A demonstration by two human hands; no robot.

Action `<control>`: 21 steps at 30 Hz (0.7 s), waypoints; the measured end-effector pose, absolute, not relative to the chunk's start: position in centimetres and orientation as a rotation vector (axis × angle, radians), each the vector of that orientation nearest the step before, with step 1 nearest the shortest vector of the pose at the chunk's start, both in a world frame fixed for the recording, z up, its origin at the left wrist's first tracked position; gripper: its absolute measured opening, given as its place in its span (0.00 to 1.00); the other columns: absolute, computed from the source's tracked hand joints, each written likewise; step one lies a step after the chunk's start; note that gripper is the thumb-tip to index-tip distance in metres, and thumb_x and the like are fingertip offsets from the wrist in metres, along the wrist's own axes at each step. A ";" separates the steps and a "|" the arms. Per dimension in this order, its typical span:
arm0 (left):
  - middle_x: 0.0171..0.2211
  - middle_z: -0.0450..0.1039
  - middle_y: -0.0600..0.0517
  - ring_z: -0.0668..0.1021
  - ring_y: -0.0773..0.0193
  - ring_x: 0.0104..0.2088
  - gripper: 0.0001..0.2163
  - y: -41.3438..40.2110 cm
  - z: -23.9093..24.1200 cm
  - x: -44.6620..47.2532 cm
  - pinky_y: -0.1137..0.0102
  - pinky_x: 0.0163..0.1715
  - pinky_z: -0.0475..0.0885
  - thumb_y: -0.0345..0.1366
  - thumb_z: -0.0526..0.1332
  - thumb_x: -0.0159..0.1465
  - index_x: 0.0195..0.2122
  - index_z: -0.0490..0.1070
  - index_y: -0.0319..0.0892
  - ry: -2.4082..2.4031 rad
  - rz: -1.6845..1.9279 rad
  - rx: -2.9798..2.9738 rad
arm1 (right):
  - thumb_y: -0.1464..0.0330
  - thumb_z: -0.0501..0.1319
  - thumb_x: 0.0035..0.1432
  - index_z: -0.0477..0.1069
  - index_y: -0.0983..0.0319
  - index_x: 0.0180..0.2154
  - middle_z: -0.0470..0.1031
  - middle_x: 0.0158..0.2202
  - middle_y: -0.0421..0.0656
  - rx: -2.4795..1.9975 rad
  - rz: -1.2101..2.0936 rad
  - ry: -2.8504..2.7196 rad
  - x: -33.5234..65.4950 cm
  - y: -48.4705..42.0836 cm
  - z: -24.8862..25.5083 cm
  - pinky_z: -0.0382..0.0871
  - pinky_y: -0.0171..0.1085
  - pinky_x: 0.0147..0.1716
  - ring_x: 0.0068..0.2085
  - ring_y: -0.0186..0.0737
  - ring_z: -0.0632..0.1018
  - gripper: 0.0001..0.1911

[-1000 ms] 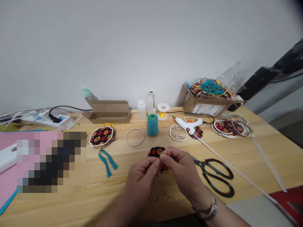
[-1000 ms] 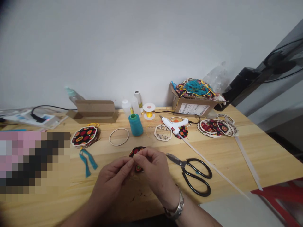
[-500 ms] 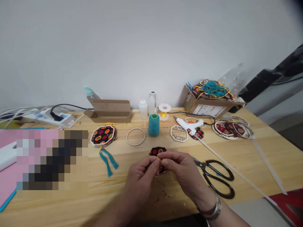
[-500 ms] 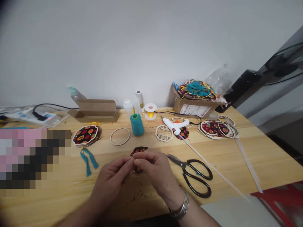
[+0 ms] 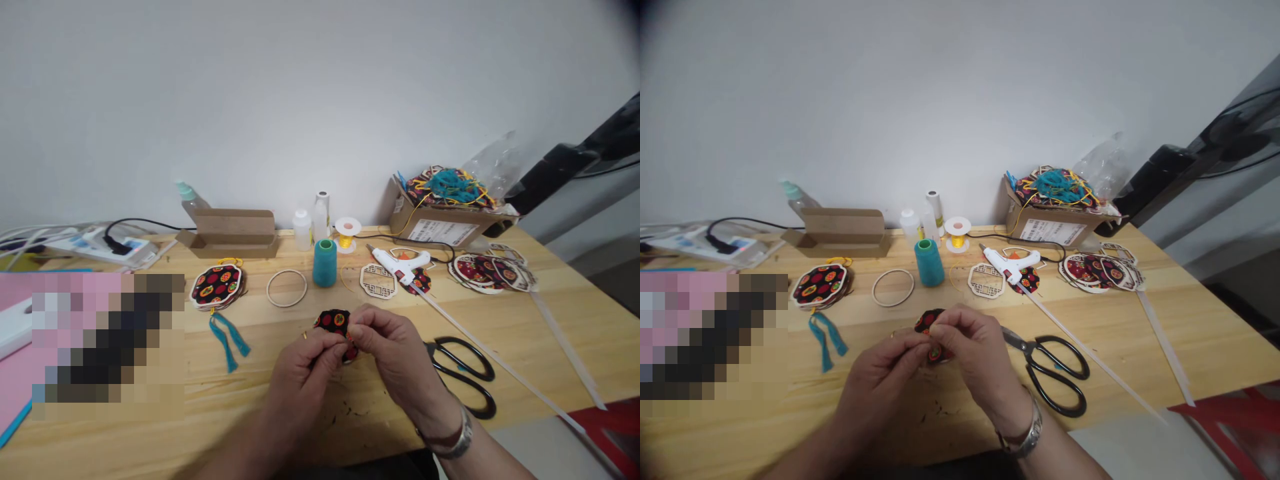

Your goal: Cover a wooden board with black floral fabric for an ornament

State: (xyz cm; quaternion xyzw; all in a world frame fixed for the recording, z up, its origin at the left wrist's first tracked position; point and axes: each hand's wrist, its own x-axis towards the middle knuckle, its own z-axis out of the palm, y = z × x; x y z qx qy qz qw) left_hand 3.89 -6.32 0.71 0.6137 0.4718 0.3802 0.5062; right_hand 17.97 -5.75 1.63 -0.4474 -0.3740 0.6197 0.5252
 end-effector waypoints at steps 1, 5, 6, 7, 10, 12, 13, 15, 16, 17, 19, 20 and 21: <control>0.29 0.75 0.52 0.74 0.63 0.32 0.08 -6.3 0.8 3.9 0.71 0.34 0.67 0.33 0.56 0.60 0.30 0.76 0.43 1.124 0.916 1.494 | 0.71 0.64 0.46 0.71 0.64 0.22 0.69 0.24 0.37 -1.054 1.488 -0.876 18.2 -5.8 1.8 0.61 0.30 0.24 0.23 0.27 0.67 0.05; 0.26 0.73 0.53 0.73 0.64 0.30 0.08 -6.4 1.0 3.8 0.71 0.32 0.66 0.32 0.56 0.60 0.29 0.75 0.44 1.164 0.932 1.575 | 0.68 0.63 0.50 0.71 0.64 0.24 0.72 0.23 0.39 -0.959 1.594 -0.812 18.8 -5.9 2.8 0.57 0.29 0.20 0.19 0.25 0.65 0.07; 0.26 0.73 0.53 0.73 0.63 0.30 0.08 -6.4 0.9 3.8 0.71 0.32 0.66 0.32 0.57 0.60 0.29 0.75 0.44 1.187 0.938 1.599 | 0.68 0.63 0.50 0.70 0.64 0.24 0.71 0.21 0.38 -0.930 1.613 -0.800 18.9 -6.0 3.1 0.56 0.29 0.19 0.18 0.26 0.66 0.07; 0.26 0.72 0.53 0.73 0.63 0.31 0.08 -6.3 0.8 3.7 0.70 0.33 0.66 0.31 0.56 0.60 0.29 0.75 0.45 1.207 0.943 1.625 | 0.68 0.63 0.50 0.70 0.64 0.24 0.71 0.20 0.38 -0.900 1.618 -0.789 18.9 -6.0 3.5 0.55 0.28 0.18 0.19 0.26 0.67 0.07; 0.32 0.73 0.50 0.72 0.59 0.38 0.08 -6.0 0.5 3.6 0.67 0.39 0.65 0.31 0.57 0.60 0.30 0.76 0.45 1.269 1.011 1.718 | 0.69 0.64 0.49 0.69 0.63 0.23 0.72 0.21 0.38 -0.813 1.565 -0.786 19.1 -6.1 4.7 0.57 0.28 0.18 0.19 0.28 0.70 0.07; 0.42 0.70 0.48 0.69 0.56 0.45 0.07 -5.8 0.4 3.4 0.64 0.46 0.63 0.32 0.58 0.59 0.35 0.76 0.45 1.377 1.116 1.764 | 0.70 0.64 0.48 0.69 0.63 0.24 0.72 0.23 0.38 -0.794 1.501 -0.804 19.2 -6.0 5.2 0.60 0.29 0.18 0.20 0.28 0.70 0.06; 0.47 0.67 0.47 0.67 0.55 0.48 0.10 -5.8 0.5 3.2 0.63 0.48 0.61 0.32 0.59 0.58 0.40 0.75 0.45 1.447 1.180 1.772 | 0.70 0.64 0.48 0.68 0.62 0.24 0.73 0.23 0.38 -0.802 1.472 -0.817 19.3 -5.9 5.4 0.61 0.29 0.18 0.20 0.29 0.71 0.05; 0.50 0.63 0.47 0.67 0.55 0.49 0.14 -5.9 1.1 2.9 0.63 0.48 0.61 0.33 0.59 0.58 0.45 0.71 0.46 1.557 1.293 1.732 | 0.70 0.63 0.49 0.68 0.62 0.25 0.73 0.23 0.38 -0.837 1.412 -0.861 19.4 -5.6 5.4 0.63 0.30 0.19 0.20 0.30 0.71 0.05; 0.47 0.66 0.48 0.69 0.57 0.45 0.12 -6.1 1.6 2.6 0.65 0.44 0.63 0.34 0.59 0.58 0.44 0.71 0.45 1.575 1.326 1.685 | 0.70 0.62 0.50 0.68 0.62 0.25 0.72 0.23 0.39 -0.860 1.384 -0.891 19.5 -5.4 5.3 0.64 0.31 0.19 0.21 0.30 0.71 0.05; 0.41 0.69 0.50 0.71 0.60 0.39 0.09 -6.3 2.1 2.4 0.68 0.39 0.65 0.35 0.59 0.59 0.40 0.73 0.45 1.556 1.301 1.626 | 0.70 0.62 0.51 0.68 0.62 0.25 0.72 0.23 0.39 -0.883 1.357 -0.924 19.5 -5.3 5.2 0.65 0.31 0.20 0.21 0.31 0.71 0.04; 0.25 0.71 0.53 0.71 0.65 0.28 0.07 -6.7 2.9 2.2 0.72 0.29 0.64 0.37 0.58 0.59 0.28 0.74 0.44 1.410 1.106 1.506 | 0.70 0.61 0.52 0.68 0.62 0.26 0.72 0.22 0.39 -0.924 1.314 -0.986 19.3 -5.2 4.9 0.66 0.32 0.21 0.22 0.31 0.72 0.05; 0.20 0.69 0.54 0.69 0.67 0.22 0.10 -6.9 3.2 2.2 0.74 0.23 0.62 0.39 0.58 0.59 0.23 0.74 0.43 1.333 0.964 1.393 | 0.70 0.60 0.52 0.68 0.62 0.26 0.72 0.21 0.39 -0.947 1.297 -1.014 19.2 -5.2 4.8 0.66 0.32 0.21 0.22 0.31 0.72 0.05; 0.18 0.69 0.54 0.66 0.70 0.18 0.13 -7.0 3.4 2.2 0.75 0.19 0.58 0.42 0.58 0.59 0.22 0.74 0.41 1.227 0.821 1.252 | 0.71 0.60 0.53 0.68 0.62 0.26 0.72 0.21 0.38 -0.969 1.285 -1.043 19.1 -5.3 4.8 0.66 0.32 0.22 0.22 0.31 0.72 0.05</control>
